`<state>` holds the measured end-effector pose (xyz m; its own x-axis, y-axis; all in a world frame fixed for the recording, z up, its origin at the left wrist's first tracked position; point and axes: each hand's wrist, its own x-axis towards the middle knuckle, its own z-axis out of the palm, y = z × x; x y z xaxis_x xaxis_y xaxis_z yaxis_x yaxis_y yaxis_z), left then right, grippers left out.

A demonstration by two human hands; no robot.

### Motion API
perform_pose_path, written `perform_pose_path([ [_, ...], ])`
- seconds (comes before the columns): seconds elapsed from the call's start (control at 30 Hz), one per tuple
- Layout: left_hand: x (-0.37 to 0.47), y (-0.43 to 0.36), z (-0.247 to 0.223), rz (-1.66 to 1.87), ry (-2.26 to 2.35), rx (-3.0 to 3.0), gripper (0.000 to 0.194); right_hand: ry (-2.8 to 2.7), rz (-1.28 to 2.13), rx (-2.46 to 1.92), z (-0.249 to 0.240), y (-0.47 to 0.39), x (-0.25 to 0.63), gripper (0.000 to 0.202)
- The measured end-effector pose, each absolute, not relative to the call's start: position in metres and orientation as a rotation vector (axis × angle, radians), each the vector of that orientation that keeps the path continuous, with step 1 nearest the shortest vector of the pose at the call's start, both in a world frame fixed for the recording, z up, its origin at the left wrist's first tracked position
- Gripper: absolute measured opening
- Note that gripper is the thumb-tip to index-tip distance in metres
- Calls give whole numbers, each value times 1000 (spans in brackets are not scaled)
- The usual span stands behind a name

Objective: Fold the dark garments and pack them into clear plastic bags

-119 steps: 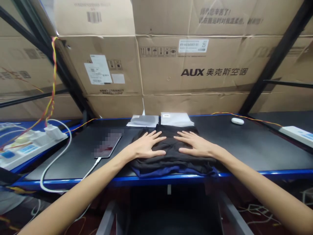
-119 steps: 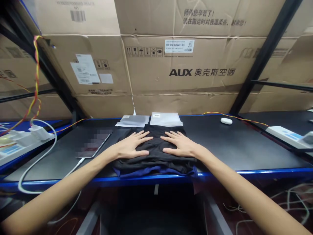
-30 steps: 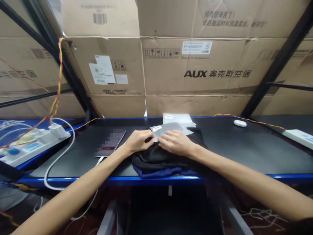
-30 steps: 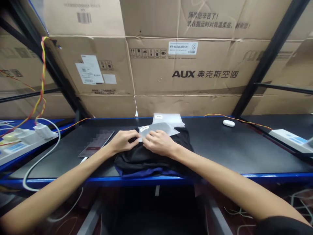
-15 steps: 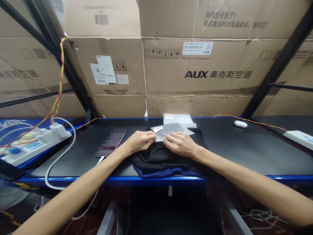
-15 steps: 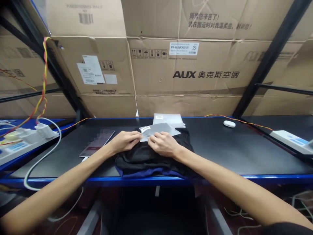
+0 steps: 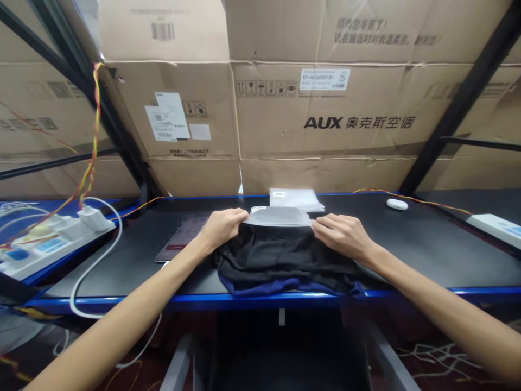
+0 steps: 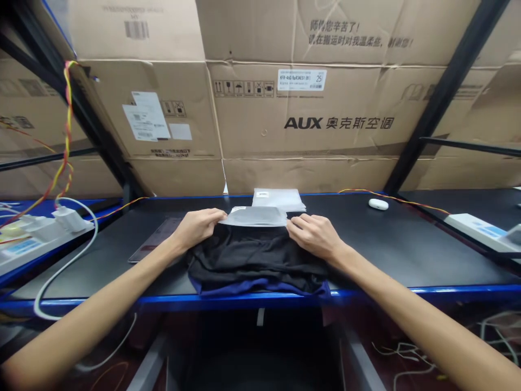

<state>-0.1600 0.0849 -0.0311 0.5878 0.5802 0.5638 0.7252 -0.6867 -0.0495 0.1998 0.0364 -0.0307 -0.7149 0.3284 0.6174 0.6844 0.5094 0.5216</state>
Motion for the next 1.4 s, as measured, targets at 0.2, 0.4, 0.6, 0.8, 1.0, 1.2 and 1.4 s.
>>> perform_pose_path([
  [0.2, -156, 86, -26, -668, -1151, -2463, 28, -2285, -1068, -831, -34, 35, 204, 20],
  [0.4, -142, 67, -13, -855, -929, -2519, 34, -2246, -1093, -811, -32, 35, 193, 27],
  [0.6, -105, 44, -15, -682, -681, -2767, 34, -2274, -1061, -834, -33, 34, 188, 29],
  [0.8, -69, 65, -19, -534, -956, -2673, 43, -2349, -979, -770, -35, 35, 185, 24],
  [1.0, -51, 85, -33, -466, -1180, -2699, 39, -2388, -941, -726, -36, 33, 181, 26],
  [1.2, -62, 93, -31, -476, -971, -2853, 46, -2362, -967, -746, -37, 36, 185, 25],
  [1.4, -93, 79, -16, -777, -627, -3219, 67, -2377, -936, -861, -37, 41, 193, 27],
])
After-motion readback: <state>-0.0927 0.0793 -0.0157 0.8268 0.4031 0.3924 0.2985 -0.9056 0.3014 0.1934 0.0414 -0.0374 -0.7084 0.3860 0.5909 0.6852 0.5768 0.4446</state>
